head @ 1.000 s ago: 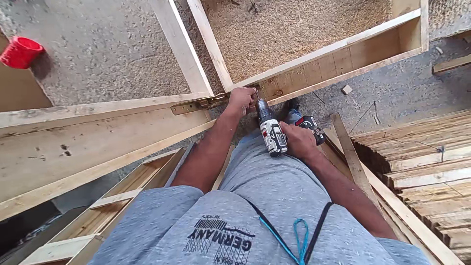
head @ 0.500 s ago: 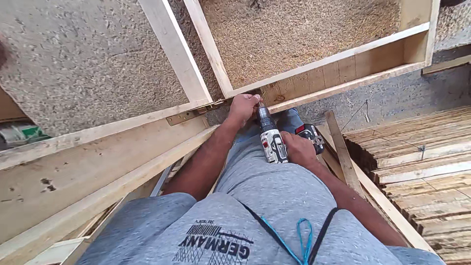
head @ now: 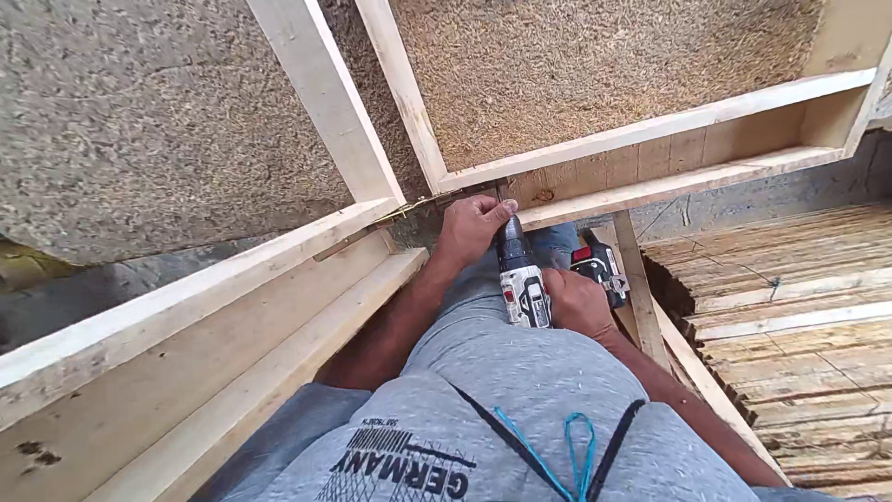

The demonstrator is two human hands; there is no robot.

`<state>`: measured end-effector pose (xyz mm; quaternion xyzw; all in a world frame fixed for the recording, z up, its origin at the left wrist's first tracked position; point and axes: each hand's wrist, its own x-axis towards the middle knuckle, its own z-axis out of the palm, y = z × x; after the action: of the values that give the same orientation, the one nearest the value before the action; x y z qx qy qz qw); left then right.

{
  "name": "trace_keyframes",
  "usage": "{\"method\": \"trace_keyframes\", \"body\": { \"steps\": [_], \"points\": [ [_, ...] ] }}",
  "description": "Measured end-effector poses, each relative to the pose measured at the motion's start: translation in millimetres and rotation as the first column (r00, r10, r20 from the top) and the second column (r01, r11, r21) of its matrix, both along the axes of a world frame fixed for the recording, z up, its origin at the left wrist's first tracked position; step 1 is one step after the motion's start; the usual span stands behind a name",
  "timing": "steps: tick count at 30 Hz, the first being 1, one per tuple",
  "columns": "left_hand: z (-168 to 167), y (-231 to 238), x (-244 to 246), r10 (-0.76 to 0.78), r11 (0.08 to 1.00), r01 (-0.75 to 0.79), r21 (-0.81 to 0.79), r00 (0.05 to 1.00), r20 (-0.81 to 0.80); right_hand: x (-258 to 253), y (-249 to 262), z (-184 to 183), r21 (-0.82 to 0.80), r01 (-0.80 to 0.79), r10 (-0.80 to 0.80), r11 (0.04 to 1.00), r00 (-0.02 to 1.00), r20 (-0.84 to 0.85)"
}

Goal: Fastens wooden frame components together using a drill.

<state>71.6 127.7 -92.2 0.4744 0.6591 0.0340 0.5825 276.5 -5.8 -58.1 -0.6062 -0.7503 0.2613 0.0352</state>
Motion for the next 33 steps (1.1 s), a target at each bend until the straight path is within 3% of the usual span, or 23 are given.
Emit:
{"method": "trace_keyframes", "body": {
  "steps": [9,13,17,19,21,23,26,28,30,33],
  "points": [
    [-3.2,17.9,-1.0,-0.01,0.989,0.014,-0.144,1.0,0.025,3.9,31.8,5.0,-0.052,-0.059,0.061,0.997,0.997,0.037],
    [4.1,15.2,2.2,-0.004,0.996,0.001,-0.091,1.0,-0.025,13.0,36.0,8.2,-0.033,-0.058,0.059,0.998,0.998,0.013],
    [11.9,-0.7,10.0,0.026,0.979,-0.01,0.205,0.997,-0.074,40.6,51.8,20.9,-0.2,-0.019,-0.022,0.98,0.98,-0.198],
    [21.5,-3.1,18.9,0.057,0.896,-0.009,0.444,0.994,-0.095,70.0,57.6,31.9,-0.282,-0.029,-0.071,0.959,0.938,-0.338],
    [32.9,24.3,32.4,0.134,0.785,-0.06,0.617,0.988,-0.074,97.8,52.8,45.1,-0.303,0.006,-0.149,0.953,0.879,-0.452],
    [33.5,80.6,49.6,0.227,0.722,-0.133,0.679,0.972,-0.052,123.2,39.9,58.1,-0.286,0.071,-0.212,0.956,0.837,-0.503],
    [6.6,188.6,70.7,0.264,0.814,-0.058,0.577,0.923,-0.279,152.1,22.7,66.5,-0.236,0.177,-0.274,0.956,0.828,-0.489],
    [-23.2,242.4,78.6,0.142,0.896,0.073,0.438,0.887,-0.439,163.6,14.2,66.1,-0.22,0.238,-0.315,0.946,0.831,-0.459],
    [-47.7,267.1,83.2,0.025,0.913,0.208,0.352,0.83,-0.558,172.4,6.6,63.7,-0.206,0.264,-0.33,0.942,0.839,-0.433],
    [-56.1,271.9,83.3,-0.095,0.894,0.356,0.273,0.746,-0.66,182.8,-5.9,58.3,-0.193,0.256,-0.315,0.947,0.859,-0.405]
  ]
}}
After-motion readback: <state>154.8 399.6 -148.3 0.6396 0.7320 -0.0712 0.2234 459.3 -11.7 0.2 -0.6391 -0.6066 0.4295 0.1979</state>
